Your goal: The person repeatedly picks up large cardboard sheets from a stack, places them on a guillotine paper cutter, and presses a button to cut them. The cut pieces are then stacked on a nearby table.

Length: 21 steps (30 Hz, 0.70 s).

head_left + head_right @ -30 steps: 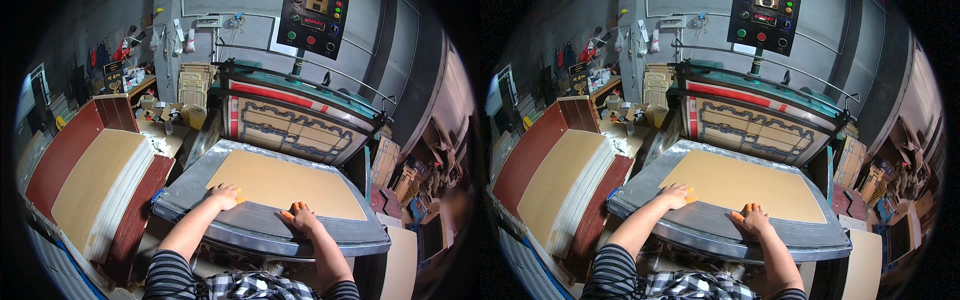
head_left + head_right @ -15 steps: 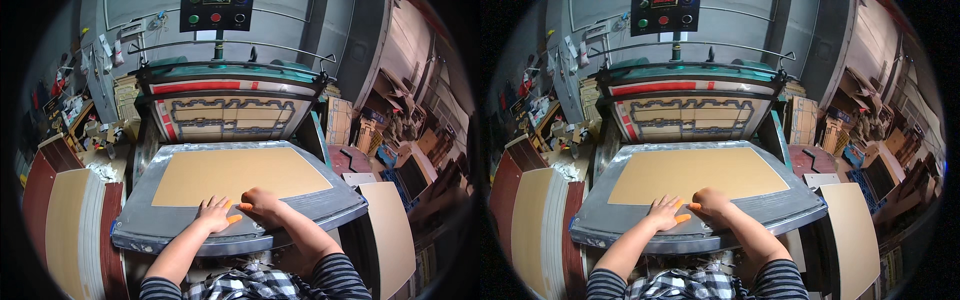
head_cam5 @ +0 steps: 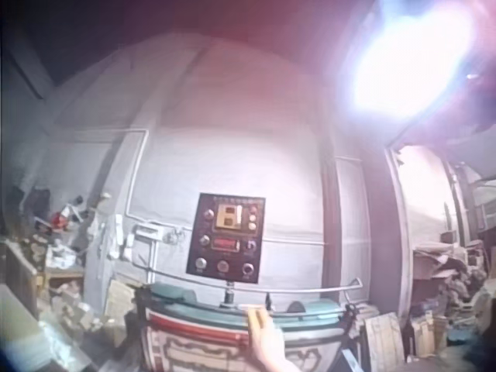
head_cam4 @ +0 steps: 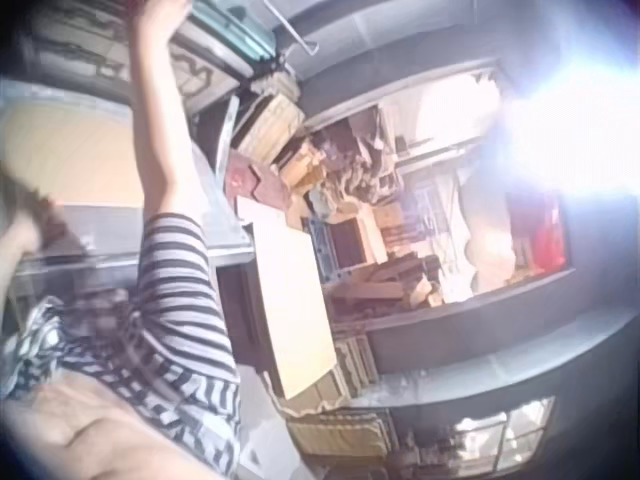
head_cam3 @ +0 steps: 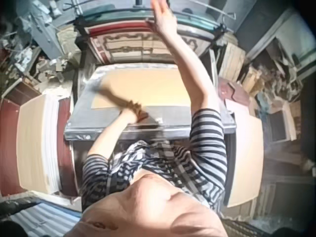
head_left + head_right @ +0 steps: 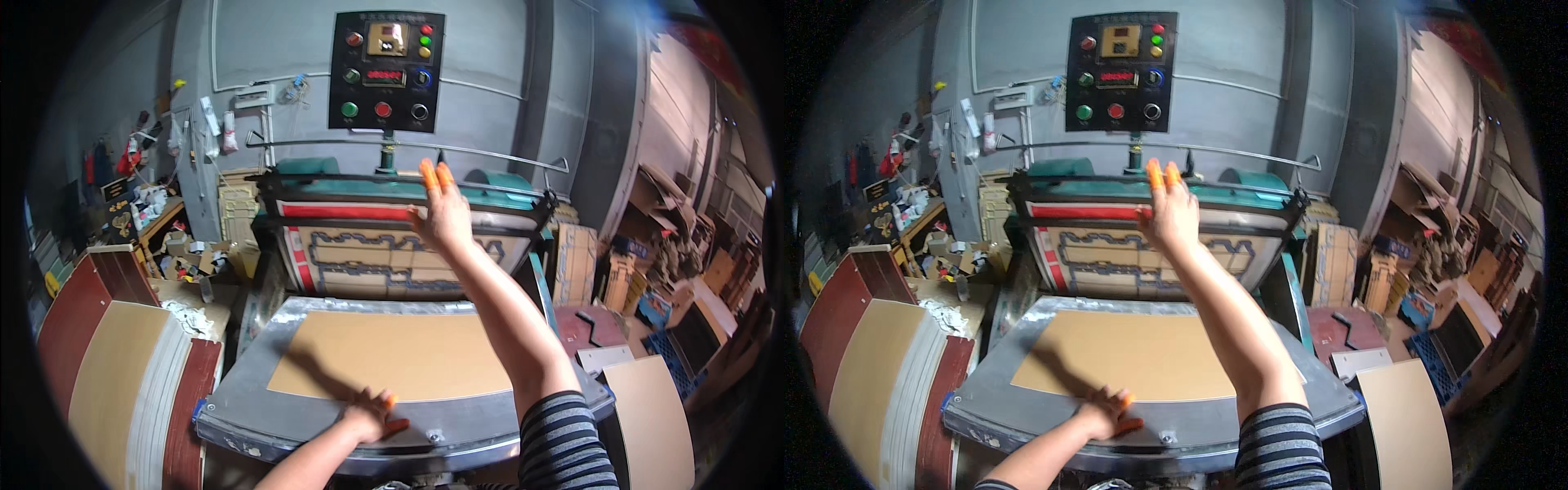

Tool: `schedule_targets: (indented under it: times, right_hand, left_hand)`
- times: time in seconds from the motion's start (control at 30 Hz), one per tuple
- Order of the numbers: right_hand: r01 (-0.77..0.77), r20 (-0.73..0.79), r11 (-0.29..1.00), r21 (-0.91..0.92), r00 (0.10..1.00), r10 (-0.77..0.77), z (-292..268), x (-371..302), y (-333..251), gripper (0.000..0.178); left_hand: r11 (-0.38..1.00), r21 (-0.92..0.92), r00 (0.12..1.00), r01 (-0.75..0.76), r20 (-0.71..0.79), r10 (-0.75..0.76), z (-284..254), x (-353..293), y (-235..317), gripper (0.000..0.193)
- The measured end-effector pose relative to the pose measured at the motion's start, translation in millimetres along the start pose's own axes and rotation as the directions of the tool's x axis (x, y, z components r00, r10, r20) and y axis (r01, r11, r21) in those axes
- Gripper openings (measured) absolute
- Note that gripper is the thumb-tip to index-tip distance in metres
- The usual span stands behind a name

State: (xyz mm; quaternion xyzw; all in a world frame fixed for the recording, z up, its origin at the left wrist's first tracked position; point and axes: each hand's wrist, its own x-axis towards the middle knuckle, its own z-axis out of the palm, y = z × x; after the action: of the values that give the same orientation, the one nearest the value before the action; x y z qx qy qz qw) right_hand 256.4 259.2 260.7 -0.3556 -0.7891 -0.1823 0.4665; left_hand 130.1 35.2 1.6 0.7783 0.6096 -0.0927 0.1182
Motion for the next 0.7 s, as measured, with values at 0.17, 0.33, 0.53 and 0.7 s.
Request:
schedule_targets:
  times: [0.17,0.33,0.53,0.7]
  right_hand:
    - [-0.142,0.032,0.912,-0.386,0.985,0.167,13.3,104.3,9.4,0.067]
    - [-0.259,0.133,0.876,-0.407,0.932,0.337,2.1,124.6,-5.2,0.056]
    - [-0.06,0.046,0.958,-0.28,0.996,0.075,-38.5,117.6,-23.4,0.06]
    - [0.38,-0.04,0.915,-0.134,0.921,-0.389,-121.8,-9.3,-33.5,0.056]
  left_hand:
    - [0.987,-0.046,0.806,-0.151,-0.584,0.096,44.2,5.3,-8.4,0.067]
    - [0.977,-0.129,0.743,-0.169,-0.668,0.04,48.7,5.0,-1.9,0.065]
    - [0.981,-0.169,0.932,-0.098,-0.362,0.031,25.5,-6.0,-2.8,0.076]
    - [0.988,-0.128,0.97,-0.081,-0.239,0.049,9.3,5.3,-4.1,0.079]
